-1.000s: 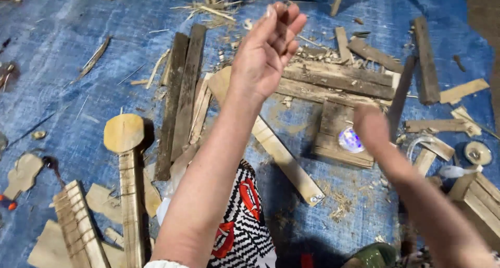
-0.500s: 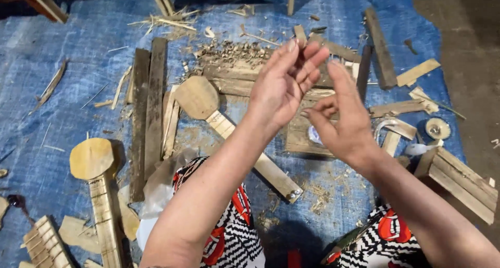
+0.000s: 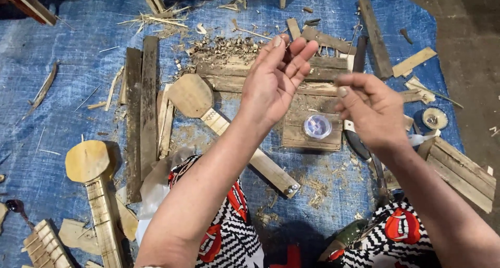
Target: Attaching a string and a bead to the neck of a wooden stringed instrument
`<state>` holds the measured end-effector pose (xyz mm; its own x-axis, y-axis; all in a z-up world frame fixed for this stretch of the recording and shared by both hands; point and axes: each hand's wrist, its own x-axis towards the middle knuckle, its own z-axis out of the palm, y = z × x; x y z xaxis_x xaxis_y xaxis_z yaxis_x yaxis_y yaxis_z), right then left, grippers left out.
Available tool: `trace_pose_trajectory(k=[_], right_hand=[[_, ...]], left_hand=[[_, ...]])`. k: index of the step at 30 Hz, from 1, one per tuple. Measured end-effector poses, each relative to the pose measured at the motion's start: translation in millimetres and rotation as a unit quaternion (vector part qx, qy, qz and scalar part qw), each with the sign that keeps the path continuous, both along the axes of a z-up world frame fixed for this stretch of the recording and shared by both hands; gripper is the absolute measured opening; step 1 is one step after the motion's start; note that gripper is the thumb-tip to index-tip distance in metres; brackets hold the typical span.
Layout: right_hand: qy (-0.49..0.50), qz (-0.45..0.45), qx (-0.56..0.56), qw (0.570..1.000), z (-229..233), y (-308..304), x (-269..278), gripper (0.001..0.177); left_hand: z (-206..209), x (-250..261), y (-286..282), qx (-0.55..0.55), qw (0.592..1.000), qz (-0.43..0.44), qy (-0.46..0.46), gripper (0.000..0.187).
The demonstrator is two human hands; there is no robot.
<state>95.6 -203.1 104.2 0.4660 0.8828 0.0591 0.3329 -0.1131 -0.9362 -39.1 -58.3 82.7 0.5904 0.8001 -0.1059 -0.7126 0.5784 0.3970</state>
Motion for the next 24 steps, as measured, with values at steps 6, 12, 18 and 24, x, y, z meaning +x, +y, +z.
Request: trace_pose_trajectory(k=[6, 12, 18, 24], right_hand=[[0.172, 0.118, -0.053, 0.977, 11.8, 10.3, -26.7, 0.075], [0.288, 0.011, -0.046, 0.956, -4.7, 10.2, -21.9, 0.017], [0.273, 0.026, 0.034, 0.961, -15.6, 8.6, -4.2, 0.009], [0.033, -0.021, 0.060, 0.997, -11.0, 6.1, -5.1, 0.014]], left_hand=[[-11.3, 12.5, -12.6, 0.000, 0.999, -0.017, -0.046, 0.015], [-20.0, 17.4, -14.8, 0.018, 0.996, -0.027, -0.084, 0.016], [-17.3, 11.4, -11.0, 0.035, 0.997, -0.024, -0.069, 0.016], [-10.0, 8.4, -15.9, 0.042, 0.999, -0.032, 0.012, 0.014]])
